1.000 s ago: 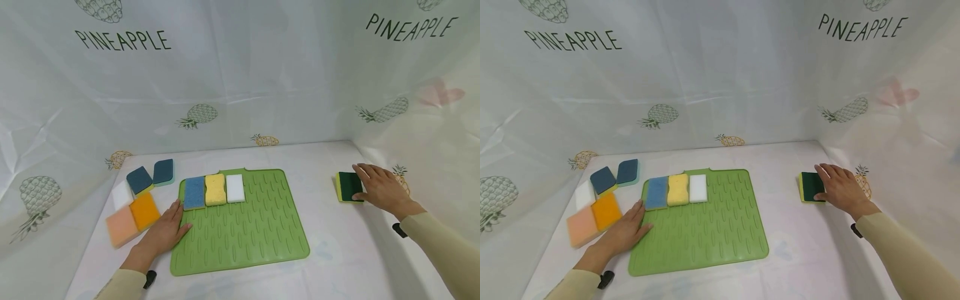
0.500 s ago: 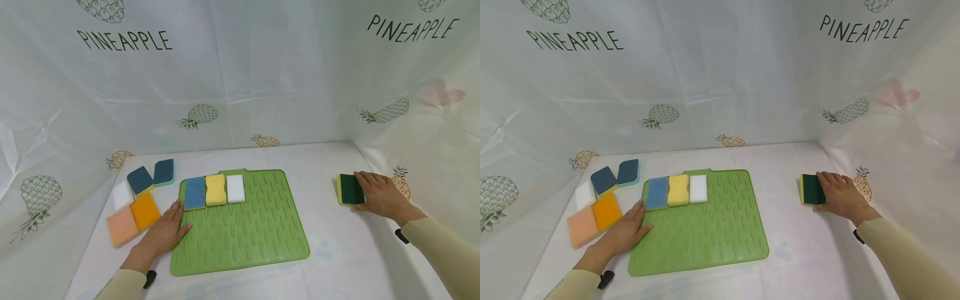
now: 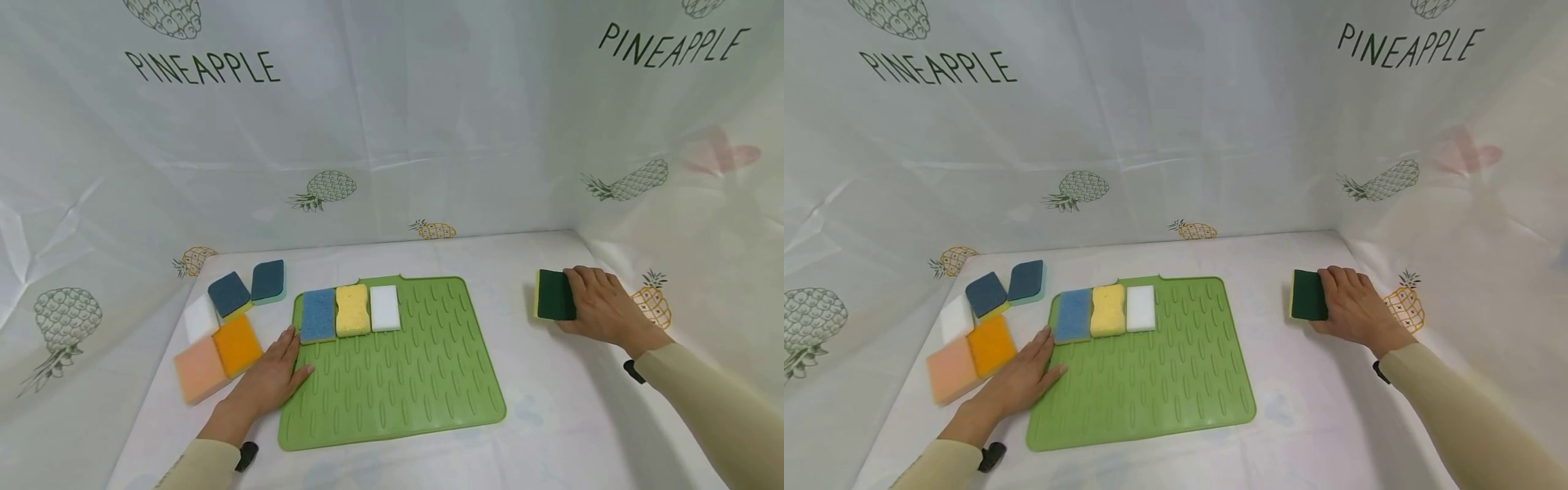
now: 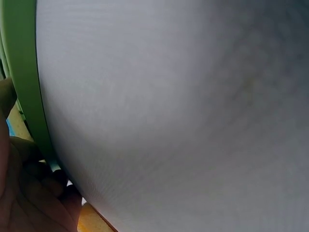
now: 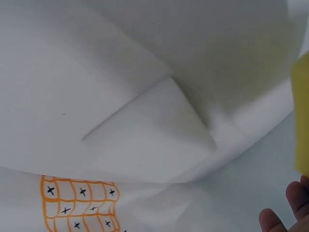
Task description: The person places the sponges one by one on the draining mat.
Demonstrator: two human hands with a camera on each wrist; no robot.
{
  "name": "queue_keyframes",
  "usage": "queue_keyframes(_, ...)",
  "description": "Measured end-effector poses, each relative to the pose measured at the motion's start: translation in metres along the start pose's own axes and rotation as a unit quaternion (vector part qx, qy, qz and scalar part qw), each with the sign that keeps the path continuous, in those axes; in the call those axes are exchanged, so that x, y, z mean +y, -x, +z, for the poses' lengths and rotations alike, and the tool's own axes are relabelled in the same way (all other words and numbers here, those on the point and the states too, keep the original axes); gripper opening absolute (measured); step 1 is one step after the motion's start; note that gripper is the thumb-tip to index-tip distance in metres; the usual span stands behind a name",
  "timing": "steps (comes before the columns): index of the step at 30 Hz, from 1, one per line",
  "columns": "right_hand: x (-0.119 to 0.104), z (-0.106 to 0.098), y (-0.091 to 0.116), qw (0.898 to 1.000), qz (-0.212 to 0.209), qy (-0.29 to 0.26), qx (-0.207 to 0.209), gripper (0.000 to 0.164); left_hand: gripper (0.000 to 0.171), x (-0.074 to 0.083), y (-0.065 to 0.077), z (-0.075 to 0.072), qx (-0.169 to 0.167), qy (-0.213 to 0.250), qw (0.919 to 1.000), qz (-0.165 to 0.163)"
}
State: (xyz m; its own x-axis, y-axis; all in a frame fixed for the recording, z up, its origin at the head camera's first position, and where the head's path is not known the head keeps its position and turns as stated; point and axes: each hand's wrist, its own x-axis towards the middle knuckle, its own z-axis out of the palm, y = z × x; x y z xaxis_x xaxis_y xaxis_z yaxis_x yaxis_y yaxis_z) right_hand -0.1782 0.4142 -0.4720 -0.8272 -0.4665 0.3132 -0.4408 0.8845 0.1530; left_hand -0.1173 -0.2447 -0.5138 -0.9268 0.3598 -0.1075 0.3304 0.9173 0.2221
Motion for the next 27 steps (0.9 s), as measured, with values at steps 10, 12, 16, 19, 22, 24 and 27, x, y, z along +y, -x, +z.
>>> queue_keyframes(10,-0.023,0.001,-0.032,1.0,-0.018,0.008,0.011,0.107,0.079,-0.001,0.0,0.0,-0.001,0.0,1.0,0.0)
queue_keyframes(12,-0.028,0.002,-0.038,1.0,-0.019,0.006,0.009,0.108,0.079,-0.001,0.0,0.0,-0.002,0.003,1.0,-0.001)
queue_keyframes(16,-0.042,0.002,-0.051,1.0,-0.019,0.003,0.001,0.108,0.08,0.0,0.0,0.0,-0.003,0.006,1.0,-0.003)
queue_keyframes(19,-0.054,0.001,-0.063,1.0,-0.019,-0.007,0.0,0.107,0.079,0.0,0.0,0.0,-0.003,0.007,1.0,-0.002)
queue_keyframes(22,-0.066,0.001,-0.074,0.999,-0.022,-0.022,-0.001,0.106,0.079,-0.001,-0.001,0.0,-0.003,0.006,1.0,-0.004)
queue_keyframes(24,-0.075,0.002,-0.081,0.999,-0.023,-0.032,-0.008,0.106,0.079,-0.001,0.0,0.0,-0.003,0.005,1.0,-0.003)
queue_keyframes(27,-0.089,0.004,-0.091,0.998,-0.023,-0.047,-0.025,0.107,0.079,-0.001,-0.001,0.0,-0.001,0.003,1.0,-0.004)
